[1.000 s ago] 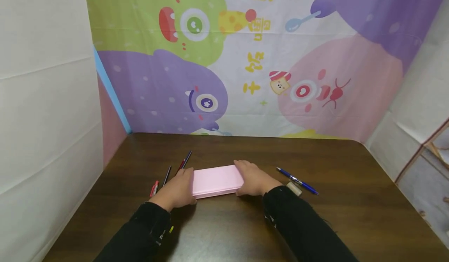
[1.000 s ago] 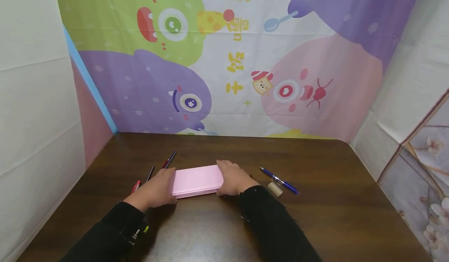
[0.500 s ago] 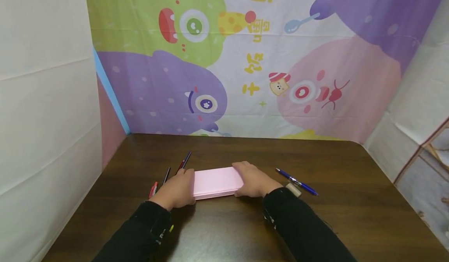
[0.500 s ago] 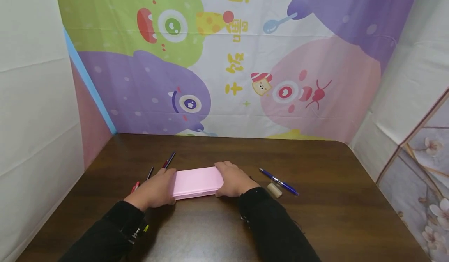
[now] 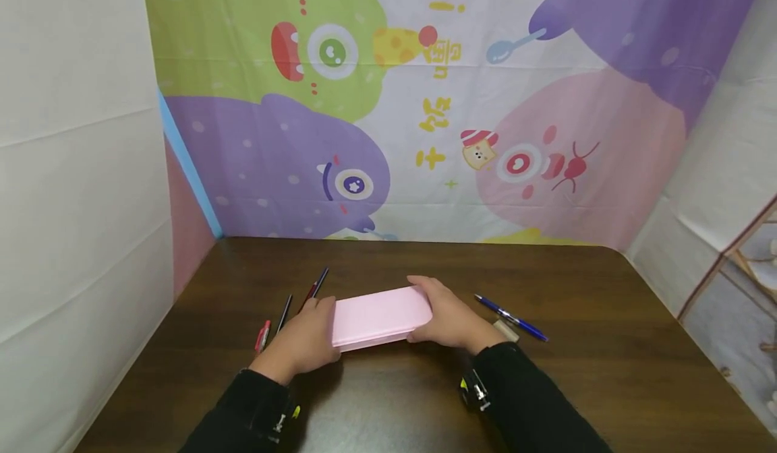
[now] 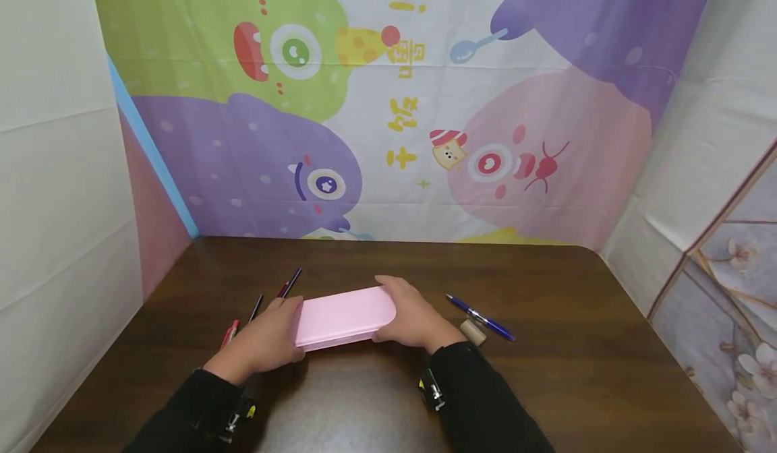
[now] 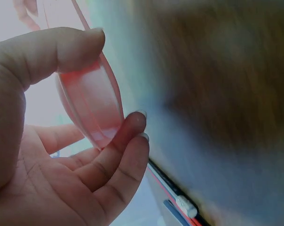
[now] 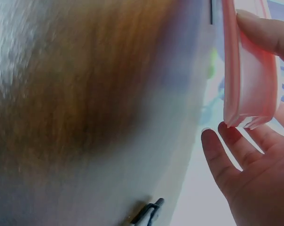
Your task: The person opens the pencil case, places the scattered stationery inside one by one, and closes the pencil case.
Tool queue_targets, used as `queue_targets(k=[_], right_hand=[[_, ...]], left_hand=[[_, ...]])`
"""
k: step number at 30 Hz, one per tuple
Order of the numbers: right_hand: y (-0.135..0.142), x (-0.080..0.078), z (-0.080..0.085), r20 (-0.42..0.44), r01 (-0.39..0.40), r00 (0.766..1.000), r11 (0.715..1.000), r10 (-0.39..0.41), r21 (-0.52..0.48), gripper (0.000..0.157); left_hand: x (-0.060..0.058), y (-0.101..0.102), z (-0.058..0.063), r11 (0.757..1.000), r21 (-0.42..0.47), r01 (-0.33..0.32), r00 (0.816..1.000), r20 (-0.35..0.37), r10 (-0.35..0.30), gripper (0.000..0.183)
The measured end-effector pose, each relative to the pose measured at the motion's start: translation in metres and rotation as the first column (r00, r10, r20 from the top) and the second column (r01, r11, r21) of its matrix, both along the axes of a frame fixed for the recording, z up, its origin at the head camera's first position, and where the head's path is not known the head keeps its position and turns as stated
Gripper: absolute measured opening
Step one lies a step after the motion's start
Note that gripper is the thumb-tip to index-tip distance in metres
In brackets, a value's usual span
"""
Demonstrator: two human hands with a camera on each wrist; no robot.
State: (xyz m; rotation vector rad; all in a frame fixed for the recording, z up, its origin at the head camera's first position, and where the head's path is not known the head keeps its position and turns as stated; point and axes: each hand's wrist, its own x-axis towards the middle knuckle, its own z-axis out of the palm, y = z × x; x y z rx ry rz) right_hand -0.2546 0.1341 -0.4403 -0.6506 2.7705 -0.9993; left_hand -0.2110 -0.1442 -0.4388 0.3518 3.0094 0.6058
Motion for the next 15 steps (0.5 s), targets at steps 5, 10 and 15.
queue_targets(k=[5, 10, 15], right_hand=[[0.011, 0.013, 0.005, -0.046, 0.009, 0.999, 1.0, -0.011, -0.029, 0.104], [0.029, 0.031, 0.008, -0.063, 0.006, 0.998, 0.997, -0.011, -0.081, 0.106], [0.042, 0.044, 0.008, -0.05, 0.014, 0.999, 0.989, -0.022, -0.149, 0.107]], left_hand=[[0.008, 0.005, -0.002, 0.996, 0.084, -0.008, 1.0, -0.003, 0.009, 0.098], [0.018, 0.01, -0.002, 0.981, 0.193, 0.005, 1.0, 0.004, -0.006, 0.101], [0.025, 0.013, 0.001, 0.959, 0.282, 0.022, 1.0, 0.008, -0.026, 0.1]])
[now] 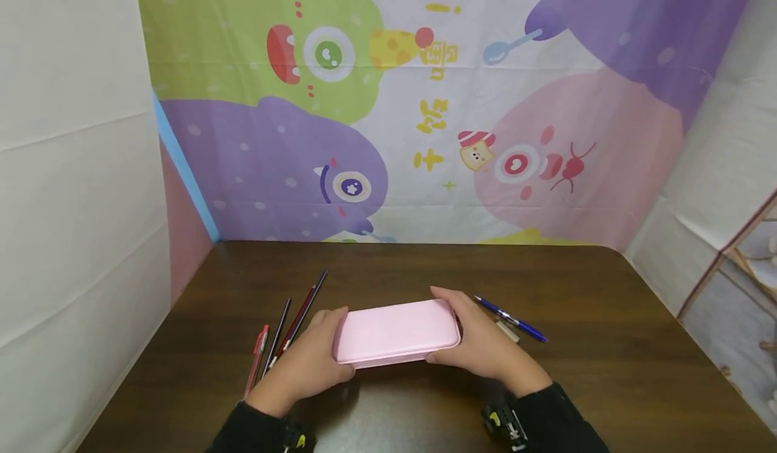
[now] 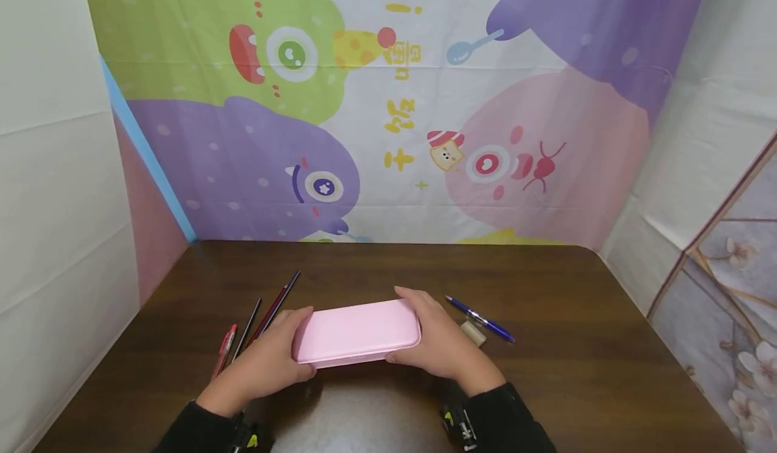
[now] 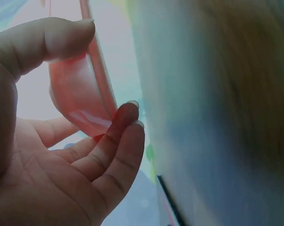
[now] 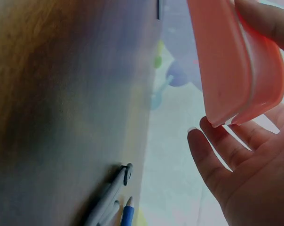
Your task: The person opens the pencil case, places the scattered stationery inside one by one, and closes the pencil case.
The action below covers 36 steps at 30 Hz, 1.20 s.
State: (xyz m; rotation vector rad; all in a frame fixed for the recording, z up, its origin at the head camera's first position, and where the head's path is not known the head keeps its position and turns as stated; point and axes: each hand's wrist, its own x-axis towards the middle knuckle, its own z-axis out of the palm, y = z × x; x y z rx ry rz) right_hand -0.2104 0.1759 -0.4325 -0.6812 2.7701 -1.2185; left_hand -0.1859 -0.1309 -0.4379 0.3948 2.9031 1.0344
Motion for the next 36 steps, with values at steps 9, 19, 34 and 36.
queue_targets(k=[9, 19, 34, 36], right_hand=[[0.007, 0.014, -0.007, 0.096, 0.05, 0.995, 0.988, -0.036, -0.147, 0.102], [0.01, 0.029, -0.006, 0.13, 0.066, 0.991, 0.983, -0.044, -0.169, 0.102], [0.012, 0.044, 0.003, -0.09, 0.015, 0.996, 1.0, -0.017, -0.015, 0.092], [0.012, 0.045, 0.004, -0.131, 0.003, 0.991, 1.0, 0.0, 0.024, 0.09]], left_hand=[[0.009, -0.001, -0.002, 0.96, 0.274, -0.055, 0.994, 0.109, 0.026, 0.097], [0.025, 0.004, -0.004, 0.725, 0.665, -0.181, 0.961, 0.277, -0.014, 0.097], [0.027, 0.011, -0.019, 0.498, 0.856, -0.138, 0.921, 0.296, -0.254, 0.103], [0.027, 0.01, -0.02, 0.463, 0.875, -0.143, 0.911, 0.299, -0.285, 0.103]])
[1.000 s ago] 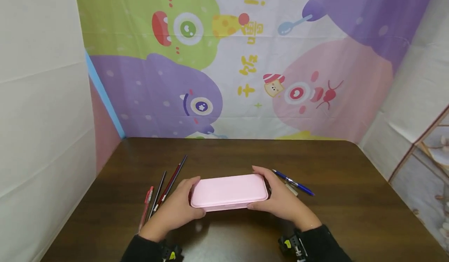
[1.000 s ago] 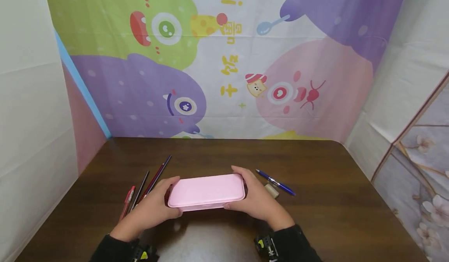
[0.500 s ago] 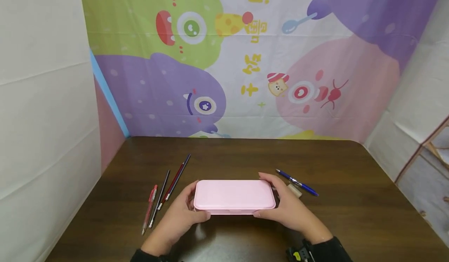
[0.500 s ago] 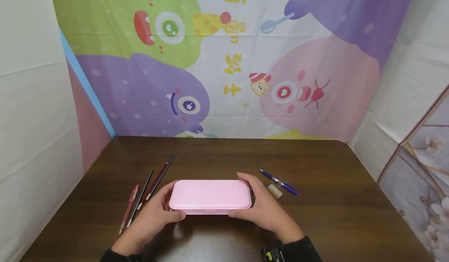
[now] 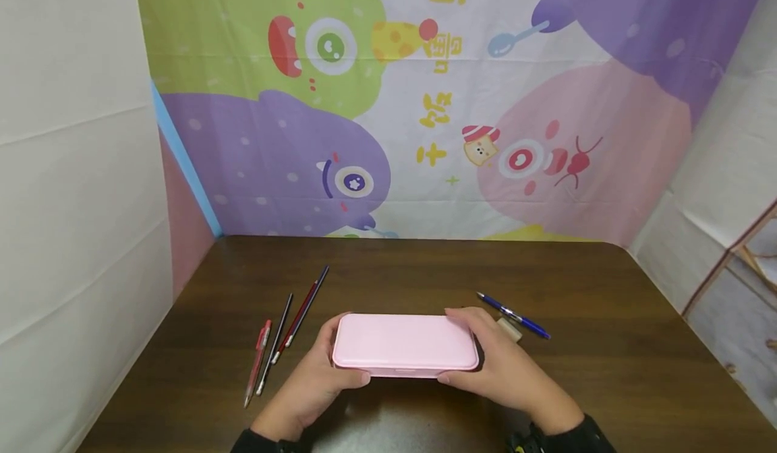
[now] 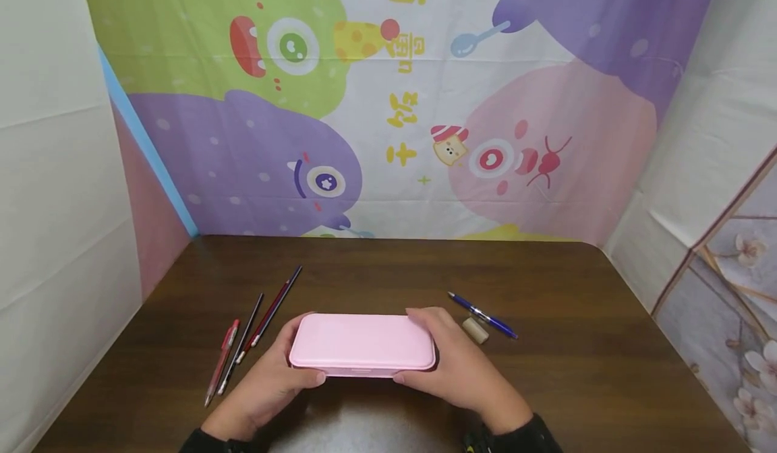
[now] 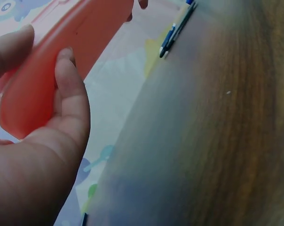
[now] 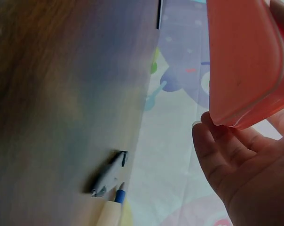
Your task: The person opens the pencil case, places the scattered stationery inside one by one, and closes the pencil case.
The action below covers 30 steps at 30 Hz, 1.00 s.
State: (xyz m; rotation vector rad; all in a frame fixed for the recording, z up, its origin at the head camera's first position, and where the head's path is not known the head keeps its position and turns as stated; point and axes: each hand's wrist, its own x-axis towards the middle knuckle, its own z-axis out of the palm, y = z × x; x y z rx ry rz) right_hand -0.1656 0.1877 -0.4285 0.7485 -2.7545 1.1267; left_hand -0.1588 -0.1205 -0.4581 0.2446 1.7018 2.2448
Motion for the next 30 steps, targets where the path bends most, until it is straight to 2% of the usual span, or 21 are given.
queue_targets(k=[6, 10, 13, 19, 25, 30], right_hand=[[-0.004, 0.001, 0.008, -0.051, -0.053, 0.997, 0.997, 0.056, 0.048, 0.085], [-0.008, 0.0, 0.015, -0.095, -0.124, 0.987, 0.989, 0.131, 0.075, 0.077], [-0.009, 0.0, 0.018, -0.122, -0.144, 0.98, 0.985, 0.155, 0.097, 0.074], [-0.015, 0.002, 0.018, -0.178, -0.109, 0.974, 0.977, 0.142, 0.184, 0.071], [-0.029, 0.004, 0.017, -0.308, 0.02, 0.945, 0.925, 0.106, 0.38, 0.083], [-0.034, 0.003, 0.017, -0.369, 0.035, 0.919, 0.905, 0.137, 0.424, 0.081]], left_hand=[[0.001, 0.002, -0.001, 0.994, 0.102, 0.044, 0.998, 0.042, -0.049, 0.11], [0.001, 0.002, 0.0, 0.995, 0.086, 0.055, 0.998, 0.033, -0.058, 0.106], [0.001, 0.001, 0.0, 0.995, 0.081, 0.051, 0.998, 0.034, -0.053, 0.104], [0.003, 0.004, -0.002, 0.995, 0.091, 0.042, 0.999, 0.019, -0.044, 0.106], [0.005, 0.007, -0.004, 0.995, 0.086, 0.046, 0.999, -0.027, -0.044, 0.107], [0.006, 0.01, -0.003, 0.994, 0.076, 0.076, 0.997, -0.038, -0.073, 0.106]])
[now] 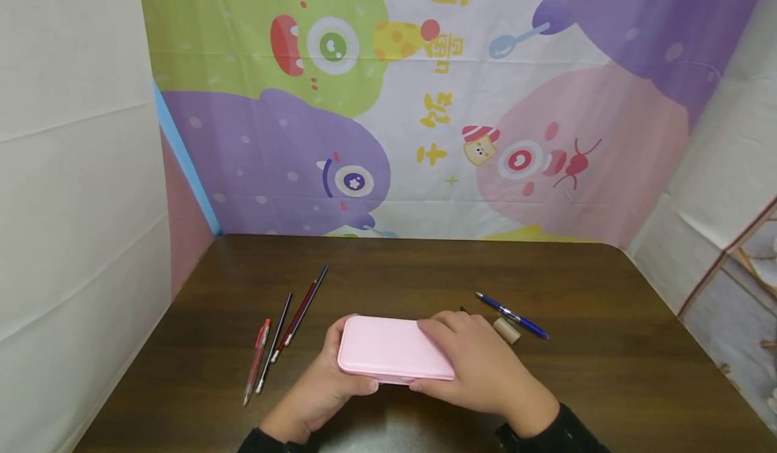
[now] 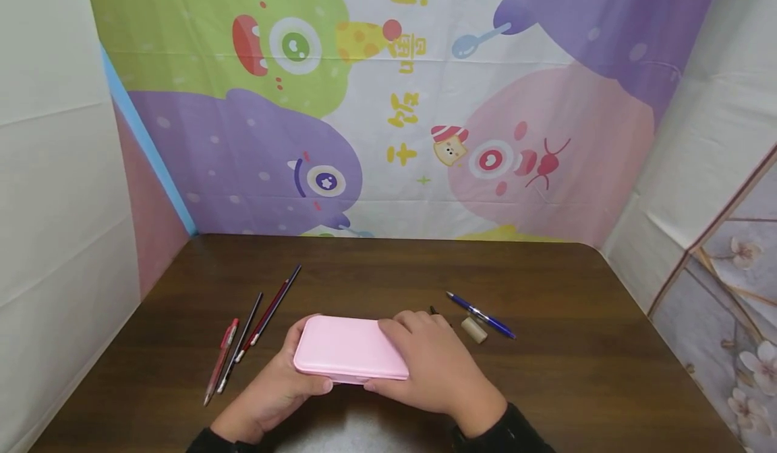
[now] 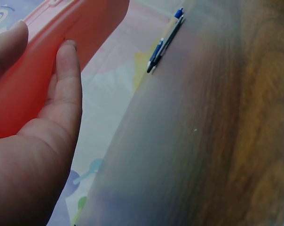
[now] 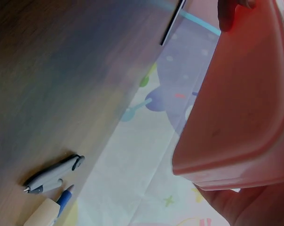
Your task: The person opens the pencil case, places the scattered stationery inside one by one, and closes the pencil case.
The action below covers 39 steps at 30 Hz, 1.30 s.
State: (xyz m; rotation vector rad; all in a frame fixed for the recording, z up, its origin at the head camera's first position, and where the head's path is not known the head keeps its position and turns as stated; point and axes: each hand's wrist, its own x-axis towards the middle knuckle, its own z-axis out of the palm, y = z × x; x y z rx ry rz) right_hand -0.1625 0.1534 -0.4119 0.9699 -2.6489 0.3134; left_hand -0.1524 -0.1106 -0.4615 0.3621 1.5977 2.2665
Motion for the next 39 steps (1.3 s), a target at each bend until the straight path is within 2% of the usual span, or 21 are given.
queue_targets(k=[7, 12, 16, 20, 24, 26, 29, 32, 34, 37, 39], right_hand=[[-0.001, -0.002, 0.0, -0.046, -0.023, 0.999, 1.0, 0.024, 0.02, 0.076], [-0.002, -0.002, 0.001, -0.06, -0.047, 0.997, 0.999, 0.048, 0.026, 0.073], [-0.003, 0.0, 0.005, -0.092, -0.115, 0.989, 0.993, 0.117, 0.026, 0.06], [-0.009, 0.004, 0.011, -0.161, -0.236, 0.956, 0.969, 0.245, 0.071, 0.041], [-0.018, 0.01, 0.018, -0.287, -0.294, 0.895, 0.936, 0.341, 0.196, 0.031], [-0.024, 0.014, 0.021, -0.334, -0.282, 0.868, 0.918, 0.368, 0.278, 0.028], [-0.032, 0.02, 0.026, -0.368, -0.235, 0.842, 0.882, 0.395, 0.408, 0.025], [-0.04, 0.026, 0.026, -0.371, -0.174, 0.838, 0.84, 0.401, 0.514, 0.024], [-0.045, 0.029, 0.025, -0.385, -0.128, 0.836, 0.821, 0.391, 0.556, 0.025], [-0.052, 0.033, 0.021, -0.409, -0.061, 0.837, 0.805, 0.363, 0.591, 0.027], [-0.056, 0.035, 0.018, -0.432, -0.026, 0.834, 0.806, 0.344, 0.591, 0.027]], left_hand=[[0.002, 0.0, 0.002, 1.0, 0.001, 0.015, 0.999, 0.032, -0.015, 0.111], [0.002, 0.002, 0.001, 1.0, 0.0, -0.017, 1.0, 0.024, 0.017, 0.107], [0.002, 0.004, 0.0, 0.999, 0.017, -0.036, 0.999, 0.003, 0.036, 0.102], [0.003, 0.006, 0.0, 0.998, 0.028, -0.048, 0.999, -0.005, 0.048, 0.098], [0.003, 0.007, 0.0, 0.998, 0.02, -0.06, 0.998, 0.016, 0.059, 0.097], [0.002, 0.007, 0.0, 0.998, 0.011, -0.058, 0.998, 0.019, 0.058, 0.097], [0.002, 0.007, -0.001, 0.998, -0.006, -0.057, 0.998, 0.021, 0.057, 0.097], [0.003, 0.006, -0.001, 0.998, -0.029, -0.056, 0.998, 0.019, 0.056, 0.096], [0.004, 0.006, 0.0, 0.998, -0.046, -0.052, 0.998, 0.016, 0.053, 0.096], [0.005, 0.006, 0.001, 0.997, -0.058, -0.053, 0.998, 0.019, 0.054, 0.095], [0.005, 0.005, 0.001, 0.997, -0.061, -0.051, 0.998, 0.021, 0.052, 0.094]])
